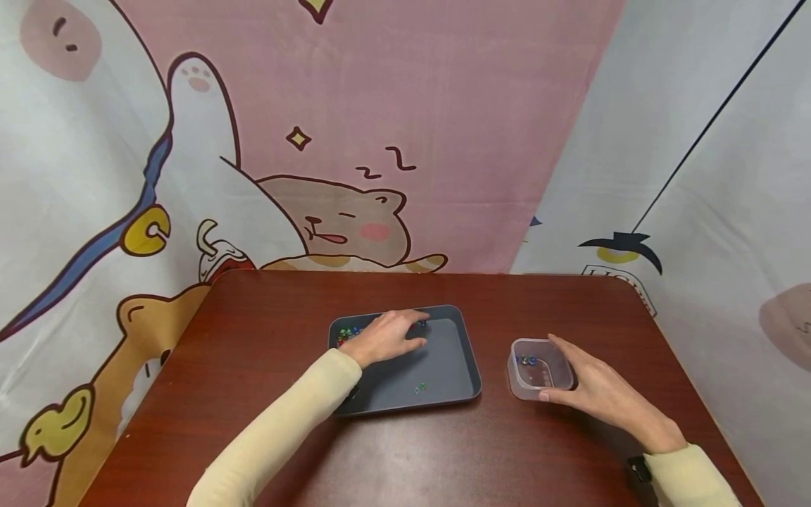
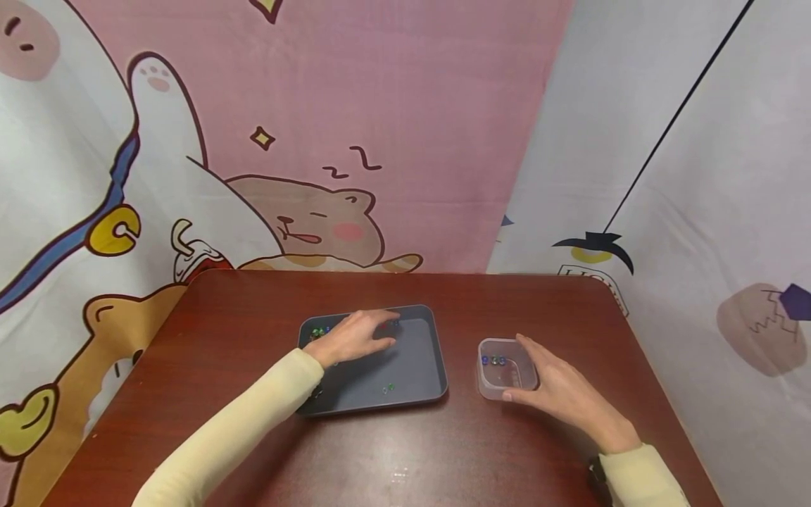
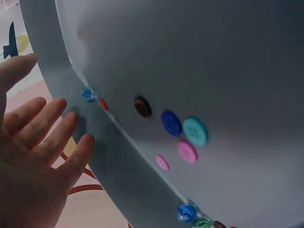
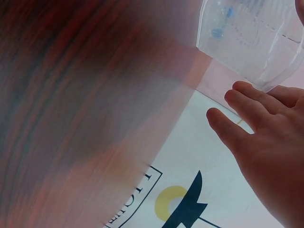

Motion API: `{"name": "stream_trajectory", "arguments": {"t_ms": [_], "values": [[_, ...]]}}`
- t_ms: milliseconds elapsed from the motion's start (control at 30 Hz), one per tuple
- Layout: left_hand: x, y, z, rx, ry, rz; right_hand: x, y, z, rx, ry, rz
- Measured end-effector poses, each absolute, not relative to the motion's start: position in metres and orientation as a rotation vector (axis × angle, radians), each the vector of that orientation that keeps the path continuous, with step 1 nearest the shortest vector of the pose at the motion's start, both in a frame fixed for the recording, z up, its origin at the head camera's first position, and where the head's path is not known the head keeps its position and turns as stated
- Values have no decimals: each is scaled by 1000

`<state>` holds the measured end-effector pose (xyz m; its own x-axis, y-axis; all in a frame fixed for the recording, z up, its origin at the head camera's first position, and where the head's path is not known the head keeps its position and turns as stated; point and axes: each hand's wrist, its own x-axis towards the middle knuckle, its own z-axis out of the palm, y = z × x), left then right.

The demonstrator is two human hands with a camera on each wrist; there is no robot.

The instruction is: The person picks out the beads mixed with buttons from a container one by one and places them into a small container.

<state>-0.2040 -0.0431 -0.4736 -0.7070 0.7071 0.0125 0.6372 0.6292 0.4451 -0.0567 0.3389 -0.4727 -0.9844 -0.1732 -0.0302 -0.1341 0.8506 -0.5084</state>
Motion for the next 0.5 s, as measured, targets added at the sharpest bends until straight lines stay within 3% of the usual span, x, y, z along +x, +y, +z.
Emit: {"name": "stream_trajectory", "arguments": {"t_ms": [500], "values": [[-210, -38, -482, 1048, 2688, 630, -57, 339, -472, -244, 2948, -804]]}}
